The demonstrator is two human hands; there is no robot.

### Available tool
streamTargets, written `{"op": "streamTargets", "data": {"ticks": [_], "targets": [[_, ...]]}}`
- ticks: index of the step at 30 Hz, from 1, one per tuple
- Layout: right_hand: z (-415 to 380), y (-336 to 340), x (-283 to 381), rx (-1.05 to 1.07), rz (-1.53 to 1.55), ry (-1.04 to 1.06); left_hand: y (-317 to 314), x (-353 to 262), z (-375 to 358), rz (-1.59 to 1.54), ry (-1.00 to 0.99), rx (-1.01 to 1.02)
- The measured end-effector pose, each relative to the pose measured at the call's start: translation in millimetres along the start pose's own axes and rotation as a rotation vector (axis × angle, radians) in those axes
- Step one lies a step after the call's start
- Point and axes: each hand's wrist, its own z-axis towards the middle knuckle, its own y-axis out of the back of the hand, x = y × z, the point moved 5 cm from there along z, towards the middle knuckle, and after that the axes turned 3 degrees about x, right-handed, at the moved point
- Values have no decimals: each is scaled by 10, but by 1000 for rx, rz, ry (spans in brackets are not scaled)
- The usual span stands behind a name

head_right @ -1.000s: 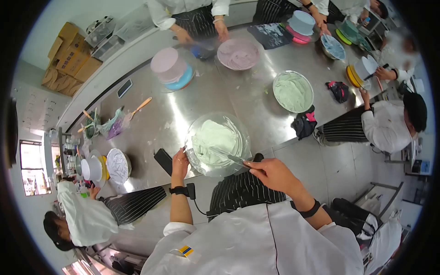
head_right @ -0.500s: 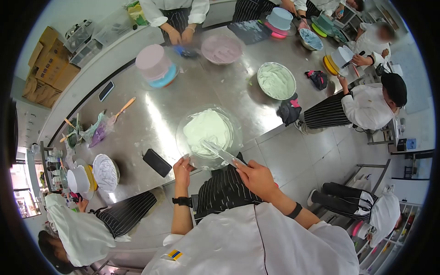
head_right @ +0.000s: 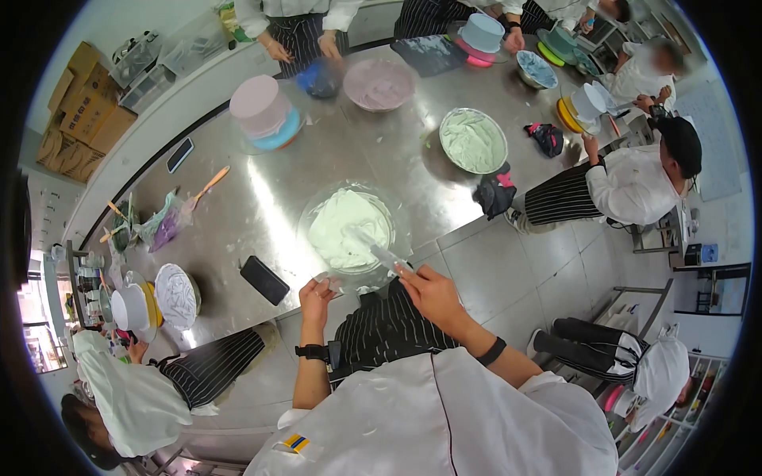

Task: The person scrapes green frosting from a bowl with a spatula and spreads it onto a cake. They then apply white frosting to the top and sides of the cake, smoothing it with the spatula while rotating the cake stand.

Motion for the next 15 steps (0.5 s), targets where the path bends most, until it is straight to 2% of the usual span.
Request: {"op": "streamTargets", "data": {"ticks": [5,8,11,15], "targets": [[151,103,-121,-59,-137,143,40,-157,127,-1,-64,-36],[330,185,-289,-17,-74,26,179,-97,260,-21,-99,-72],[233,61,-259,5,34,17,227,-51,241,-33,-93,-65],[115,-4,-61,32,-22,148,82,-165,54,-2,-87,-73]]}}
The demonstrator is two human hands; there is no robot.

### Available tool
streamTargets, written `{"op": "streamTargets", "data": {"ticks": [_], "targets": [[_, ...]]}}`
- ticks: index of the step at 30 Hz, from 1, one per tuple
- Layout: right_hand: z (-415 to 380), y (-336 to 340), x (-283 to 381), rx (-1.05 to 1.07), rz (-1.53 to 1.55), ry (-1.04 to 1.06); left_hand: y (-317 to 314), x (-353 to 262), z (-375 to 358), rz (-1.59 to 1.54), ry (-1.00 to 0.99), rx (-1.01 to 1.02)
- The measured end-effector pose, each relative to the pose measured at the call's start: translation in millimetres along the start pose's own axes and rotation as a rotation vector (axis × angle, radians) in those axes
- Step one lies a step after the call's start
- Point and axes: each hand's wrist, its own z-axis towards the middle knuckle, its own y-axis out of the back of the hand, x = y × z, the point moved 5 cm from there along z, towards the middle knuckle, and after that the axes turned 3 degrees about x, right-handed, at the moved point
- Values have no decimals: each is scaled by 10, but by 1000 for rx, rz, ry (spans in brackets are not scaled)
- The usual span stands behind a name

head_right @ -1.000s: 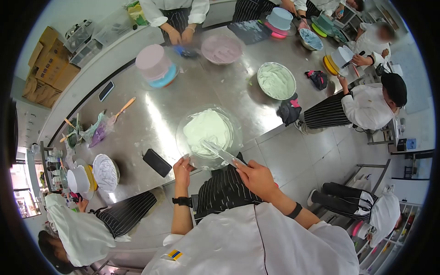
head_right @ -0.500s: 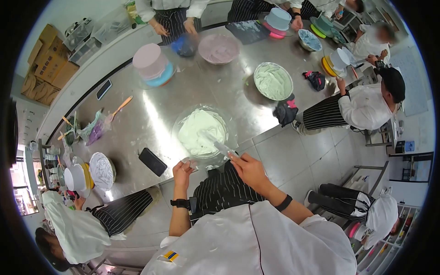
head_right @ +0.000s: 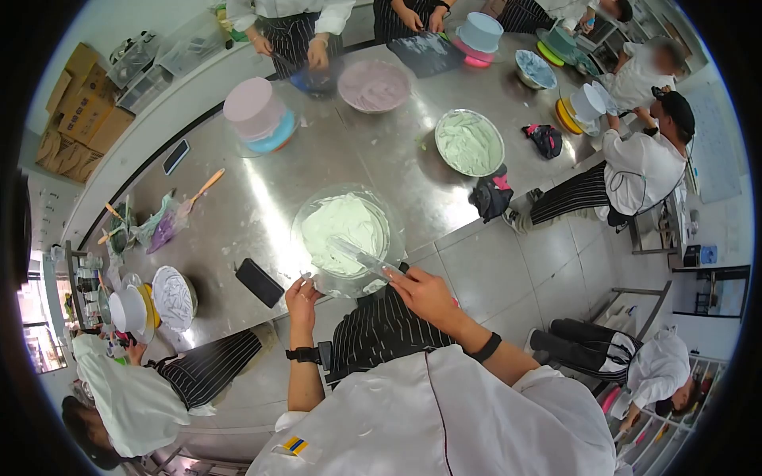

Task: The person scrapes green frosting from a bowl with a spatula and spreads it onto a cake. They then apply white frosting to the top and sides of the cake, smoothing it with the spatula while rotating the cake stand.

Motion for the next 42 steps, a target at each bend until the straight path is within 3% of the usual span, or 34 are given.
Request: {"op": "streamTargets", "data": {"ticks": [4,8,14,20,26,32,35,36,39,42], "targets": [[131,63,-150,-21,-71,11,-15,-103,35,31,-14,2],[263,243,-258,15,-103,-43,101,-100,316,-32,-74,-158],[108,147,-154,14,-50,23,-96,-139,-30,30,121,13],[309,223,-356,3,-44,-40,185,0,245,58,-39,-15],[204,141,-264,62,-5,50,62,-30,5,115,164,105],[411,260,-457,29,-39,12,159,-137,268,-42,-73,-98],[391,231,-418,40,32,-8,-57,-270,96,-188,26,29],[341,212,-383,47,52,-5,125,-41,141,-14,136,107],[210,151,-208,113,-5,93,-83,13,-143,66,141,191],[290,159,-305,55,-48,104,21,51,-73,-22,85,109]]}}
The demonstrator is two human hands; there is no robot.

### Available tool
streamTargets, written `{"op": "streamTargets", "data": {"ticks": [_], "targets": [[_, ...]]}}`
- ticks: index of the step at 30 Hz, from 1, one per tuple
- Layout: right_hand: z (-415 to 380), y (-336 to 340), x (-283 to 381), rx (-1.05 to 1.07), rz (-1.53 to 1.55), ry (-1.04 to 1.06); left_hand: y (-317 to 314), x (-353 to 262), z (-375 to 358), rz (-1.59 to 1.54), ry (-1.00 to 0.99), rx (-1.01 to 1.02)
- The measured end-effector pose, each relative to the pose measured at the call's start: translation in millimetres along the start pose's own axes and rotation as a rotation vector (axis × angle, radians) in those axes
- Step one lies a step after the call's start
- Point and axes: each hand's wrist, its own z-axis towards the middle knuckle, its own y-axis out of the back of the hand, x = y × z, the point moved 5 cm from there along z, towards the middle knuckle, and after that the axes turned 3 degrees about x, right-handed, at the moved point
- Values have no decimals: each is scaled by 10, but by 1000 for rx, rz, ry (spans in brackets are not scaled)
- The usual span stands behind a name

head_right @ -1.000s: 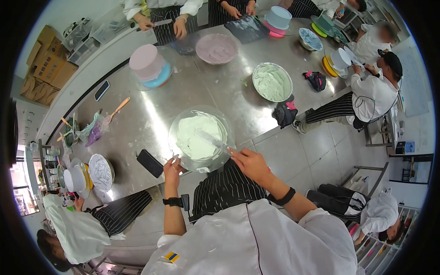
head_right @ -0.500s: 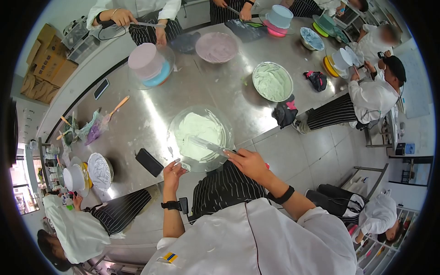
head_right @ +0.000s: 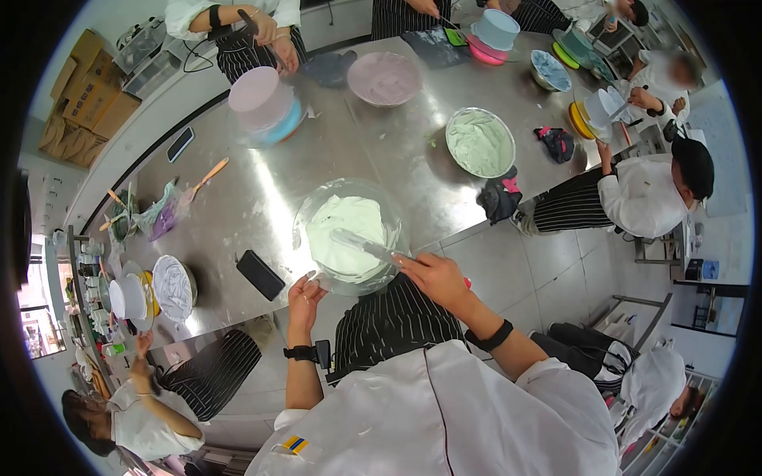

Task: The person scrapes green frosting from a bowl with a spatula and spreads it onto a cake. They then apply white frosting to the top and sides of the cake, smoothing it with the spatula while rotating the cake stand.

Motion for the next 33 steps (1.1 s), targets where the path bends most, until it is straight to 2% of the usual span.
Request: {"op": "streamTargets", "data": {"ticks": [3,4,7,10,13,17,18,21,22,28,31,33], "targets": [[109,57,-131,-9,-5,-85,144,-53,167,78,-97,-105],[100,59,-112,-6,3,-69,172,-86,179,131,-132,-150],[65,40,-49,22,15,7,158,-44,187,11,-86,-145],[14,1,-47,48,-3,94,90,171,61,110,162,2],[150,71,-165,25,-13,84,156,30,98,74,-43,-144],[244,185,-245,64,-11,29,196,-182,259,67,-178,-247],[242,185,-255,77,-1,24,116,-202,229,24,-175,-222],[161,134,-244,93,-3,120,-13,-64,113,197,46,-57],[159,130,-264,95,-6,128,39,55,96,149,98,-37],[340,218,-389,84,-21,58,68,-198,172,-32,-175,-262],[308,237,-336,116,-10,102,-45,-223,63,33,-57,-100],[232,244,-243,150,-49,214,81,-109,94,44,-40,-145]]}}
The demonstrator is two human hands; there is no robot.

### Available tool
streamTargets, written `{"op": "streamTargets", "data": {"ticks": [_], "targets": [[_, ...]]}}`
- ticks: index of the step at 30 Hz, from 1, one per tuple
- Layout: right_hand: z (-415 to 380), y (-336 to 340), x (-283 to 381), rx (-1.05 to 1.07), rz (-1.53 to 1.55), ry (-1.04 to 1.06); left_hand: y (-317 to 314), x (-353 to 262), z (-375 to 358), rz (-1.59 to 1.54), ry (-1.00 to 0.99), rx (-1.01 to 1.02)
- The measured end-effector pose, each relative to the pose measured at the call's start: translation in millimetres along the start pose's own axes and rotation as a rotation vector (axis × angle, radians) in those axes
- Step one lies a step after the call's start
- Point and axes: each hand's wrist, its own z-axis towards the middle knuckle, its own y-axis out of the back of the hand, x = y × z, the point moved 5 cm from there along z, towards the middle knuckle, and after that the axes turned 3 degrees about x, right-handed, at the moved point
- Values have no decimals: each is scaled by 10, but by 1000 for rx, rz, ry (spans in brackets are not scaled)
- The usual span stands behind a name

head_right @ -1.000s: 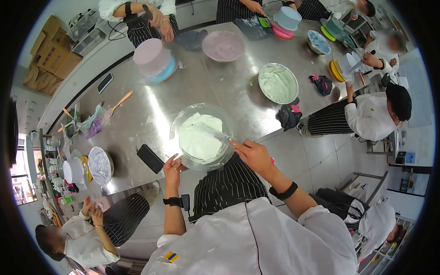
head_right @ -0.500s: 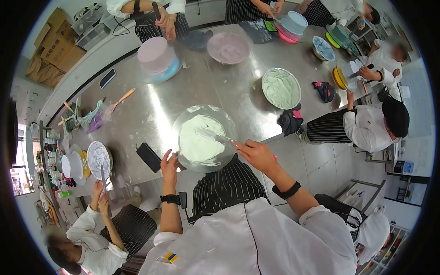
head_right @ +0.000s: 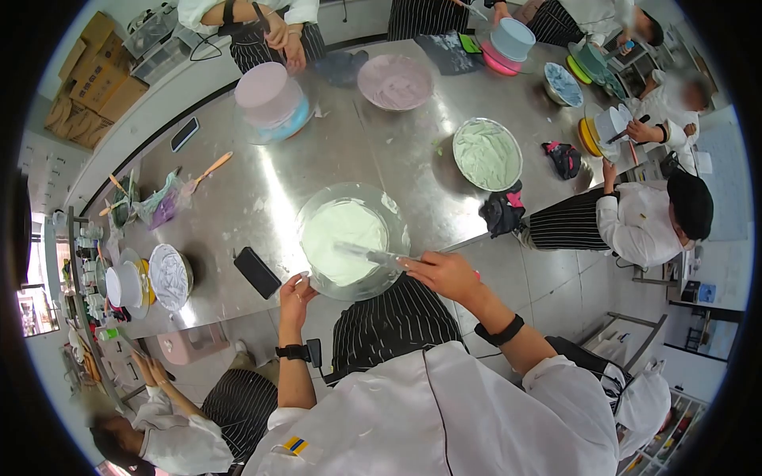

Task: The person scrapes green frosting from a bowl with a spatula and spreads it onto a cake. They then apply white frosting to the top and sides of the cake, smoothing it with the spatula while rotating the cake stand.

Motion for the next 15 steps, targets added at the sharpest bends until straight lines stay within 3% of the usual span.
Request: {"op": "streamTargets", "data": {"ticks": [4,9,13,15], "targets": [[36,5,-190,-60,15,-5,124,-78,157,31,-109,-76],[211,140,-458,-51,33,-94,65,-259,199,71,-106,-67],[34,242,-958,-203,310,-244,116,-162,99,76,-49,27],[-219,280,-1339,-336,328,-436,0,-136,-24,68,-31,50]]}}
